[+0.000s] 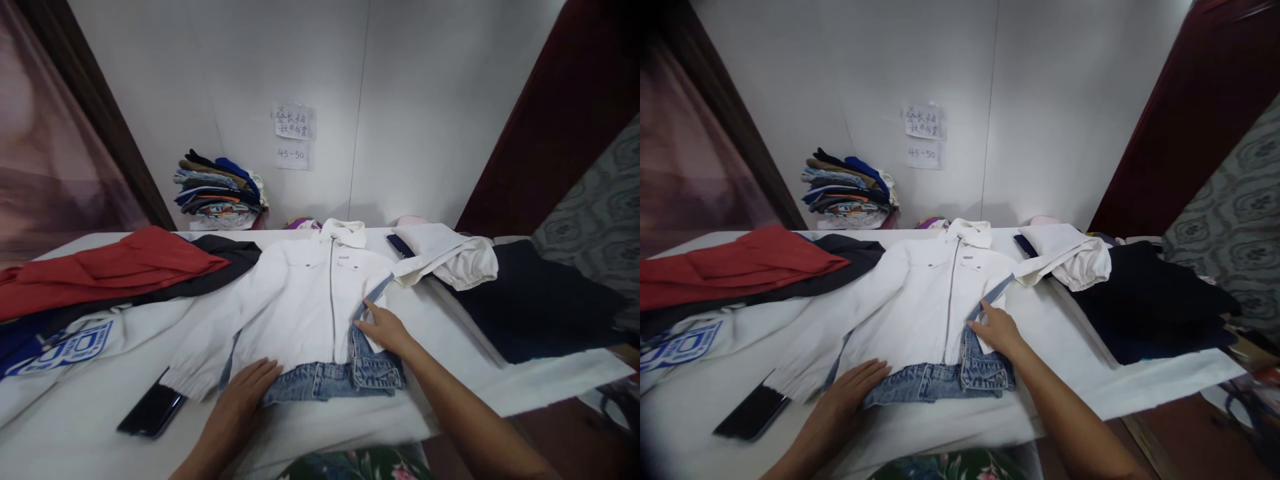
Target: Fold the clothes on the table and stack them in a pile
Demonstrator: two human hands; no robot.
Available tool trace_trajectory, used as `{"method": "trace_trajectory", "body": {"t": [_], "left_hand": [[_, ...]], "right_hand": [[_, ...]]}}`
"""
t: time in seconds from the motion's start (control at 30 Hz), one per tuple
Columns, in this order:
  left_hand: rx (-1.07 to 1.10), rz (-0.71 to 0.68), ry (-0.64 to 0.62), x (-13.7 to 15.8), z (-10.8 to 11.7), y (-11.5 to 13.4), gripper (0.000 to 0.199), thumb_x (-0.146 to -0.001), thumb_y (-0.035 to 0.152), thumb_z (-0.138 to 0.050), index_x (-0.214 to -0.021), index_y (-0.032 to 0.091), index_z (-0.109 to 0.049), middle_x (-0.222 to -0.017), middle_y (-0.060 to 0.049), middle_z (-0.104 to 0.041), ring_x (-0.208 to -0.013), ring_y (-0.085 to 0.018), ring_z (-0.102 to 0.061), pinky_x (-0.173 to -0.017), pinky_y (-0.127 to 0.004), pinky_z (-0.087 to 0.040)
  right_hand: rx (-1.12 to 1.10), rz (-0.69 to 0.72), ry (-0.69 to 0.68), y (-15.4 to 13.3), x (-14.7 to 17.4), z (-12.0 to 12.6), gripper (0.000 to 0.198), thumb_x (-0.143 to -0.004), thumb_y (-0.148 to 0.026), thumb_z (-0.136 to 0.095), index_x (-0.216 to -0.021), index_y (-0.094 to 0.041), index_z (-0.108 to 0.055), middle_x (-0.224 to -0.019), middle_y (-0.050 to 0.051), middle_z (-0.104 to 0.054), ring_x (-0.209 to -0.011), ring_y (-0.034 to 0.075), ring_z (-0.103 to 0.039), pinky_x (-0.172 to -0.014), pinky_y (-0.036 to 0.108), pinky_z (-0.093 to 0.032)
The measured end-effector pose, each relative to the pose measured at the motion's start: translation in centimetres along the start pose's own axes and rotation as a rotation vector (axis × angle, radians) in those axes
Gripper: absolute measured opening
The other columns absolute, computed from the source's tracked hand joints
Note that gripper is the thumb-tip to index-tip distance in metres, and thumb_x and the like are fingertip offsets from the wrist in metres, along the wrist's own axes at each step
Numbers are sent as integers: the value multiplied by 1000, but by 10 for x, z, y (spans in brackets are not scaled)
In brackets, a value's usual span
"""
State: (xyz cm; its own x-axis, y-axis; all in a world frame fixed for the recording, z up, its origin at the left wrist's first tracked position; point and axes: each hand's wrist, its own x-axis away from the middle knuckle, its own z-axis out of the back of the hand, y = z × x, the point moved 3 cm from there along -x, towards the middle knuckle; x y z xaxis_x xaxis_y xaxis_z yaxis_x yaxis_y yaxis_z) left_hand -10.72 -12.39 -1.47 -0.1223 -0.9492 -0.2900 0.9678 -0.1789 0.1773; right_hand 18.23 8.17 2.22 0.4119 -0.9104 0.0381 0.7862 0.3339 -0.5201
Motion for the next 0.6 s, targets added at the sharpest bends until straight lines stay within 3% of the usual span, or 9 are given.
{"method": "trace_trajectory", "body": {"t": [0.1, 0.23, 0.33, 0.43, 0.53, 0.6], "left_hand": [[3, 9, -13, -3, 11, 7, 70, -62, 1, -41, -122, 30, -63, -125, 1, -65, -117, -22, -60, -101, -39, -49], [2, 33, 43, -5, 24, 16, 67, -65, 0, -38, -121, 26, -64, -122, -2, -67, -113, -22, -63, -99, -39, -51], [18, 39, 44, -6, 26, 21, 65, -65, -1, -39, -119, 22, -65, -120, -3, -68, -112, -22, -63, -98, -39, -52], [56, 79, 11, -7, 22, 23, 61, -67, -1, -40, -118, 24, -65, -119, -2, -69, -112, -21, -63, -99, -39, -51], [79, 105, -7, -6, 16, 23, 61, -68, -1, -42, -119, 26, -64, -121, -2, -68, -115, -20, -61, -102, -40, -48], [81, 96, -22, -4, 14, 24, 67, -65, -2, -41, -121, 26, -62, -123, -1, -67, -118, -20, -59, -103, -41, -47]], "right_hand": [[-94, -1, 72, 12, -7, 1, 58, -75, -31, -54, -131, -18, -55, -106, 10, -70, -100, 27, -61, -87, 38, -44], [-631, -108, 169, 55, 1, 27, 61, -64, -25, -47, -122, -12, -58, -60, -1, -59, -57, 18, -55, -62, 32, -47], [-786, -117, 238, 70, 19, 49, 66, -62, -31, -56, -126, -13, -55, -67, -1, -61, -62, 18, -58, -62, 32, -48], [-579, -38, 164, 45, 40, 46, 66, -75, -44, -57, -136, -19, -49, -95, 7, -69, -89, 24, -64, -76, 36, -50], [-226, 131, -1, -1, 54, 17, 66, -81, -50, -55, -142, -26, -44, -123, 10, -63, -112, 29, -58, -93, 41, -44], [-9, 213, -64, -25, 56, -5, 67, -79, -46, -57, -141, -25, -45, -129, 11, -60, -116, 32, -54, -97, 44, -40]]}}
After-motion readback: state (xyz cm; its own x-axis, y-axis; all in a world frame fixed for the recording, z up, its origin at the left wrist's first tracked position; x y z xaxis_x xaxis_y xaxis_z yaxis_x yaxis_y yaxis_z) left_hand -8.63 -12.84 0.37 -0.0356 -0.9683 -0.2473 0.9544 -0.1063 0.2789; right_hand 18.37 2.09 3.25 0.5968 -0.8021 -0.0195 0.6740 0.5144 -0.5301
